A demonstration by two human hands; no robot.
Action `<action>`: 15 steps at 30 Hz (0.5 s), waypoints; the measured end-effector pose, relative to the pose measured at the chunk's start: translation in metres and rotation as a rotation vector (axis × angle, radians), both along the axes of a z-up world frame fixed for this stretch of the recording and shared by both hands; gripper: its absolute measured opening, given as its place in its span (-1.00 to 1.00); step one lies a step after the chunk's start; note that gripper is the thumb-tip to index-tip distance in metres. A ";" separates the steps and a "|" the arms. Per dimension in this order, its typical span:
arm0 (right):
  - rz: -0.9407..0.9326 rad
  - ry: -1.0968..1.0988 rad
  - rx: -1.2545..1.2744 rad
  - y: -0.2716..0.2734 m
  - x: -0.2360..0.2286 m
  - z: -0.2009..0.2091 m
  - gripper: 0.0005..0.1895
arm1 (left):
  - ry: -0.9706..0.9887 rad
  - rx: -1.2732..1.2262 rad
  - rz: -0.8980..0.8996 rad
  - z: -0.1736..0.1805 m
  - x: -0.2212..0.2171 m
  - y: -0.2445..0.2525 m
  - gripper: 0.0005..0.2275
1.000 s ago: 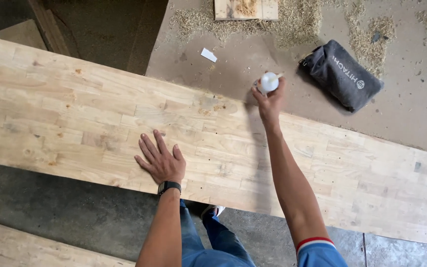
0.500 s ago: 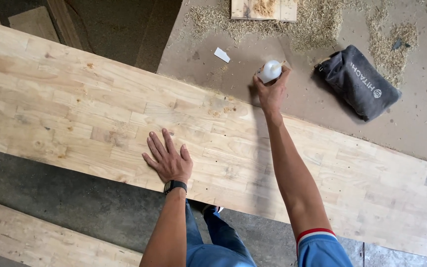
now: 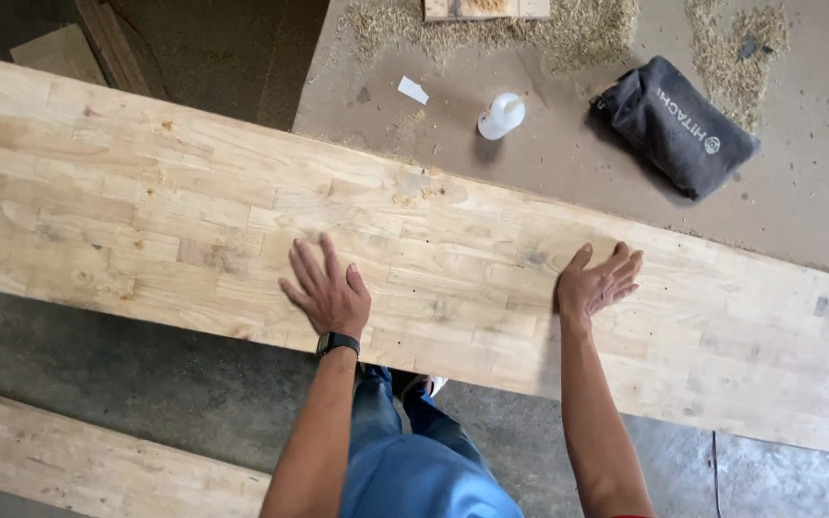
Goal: The person applies glue from a white bottle onto a long wooden plank resting on a workbench. They squeeze the bottle to dispense the adhesive along the surface and then use their hands to spread the glue evenly across the wood.
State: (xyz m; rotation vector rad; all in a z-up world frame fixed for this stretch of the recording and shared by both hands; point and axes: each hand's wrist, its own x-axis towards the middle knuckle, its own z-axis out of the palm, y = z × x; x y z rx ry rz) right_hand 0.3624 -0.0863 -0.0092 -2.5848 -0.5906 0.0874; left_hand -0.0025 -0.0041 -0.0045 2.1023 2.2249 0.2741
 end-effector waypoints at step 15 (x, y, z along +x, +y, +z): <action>-0.054 -0.054 -0.128 0.017 0.002 0.001 -0.52 | -0.021 -0.063 -0.645 -0.003 0.097 0.068 -0.45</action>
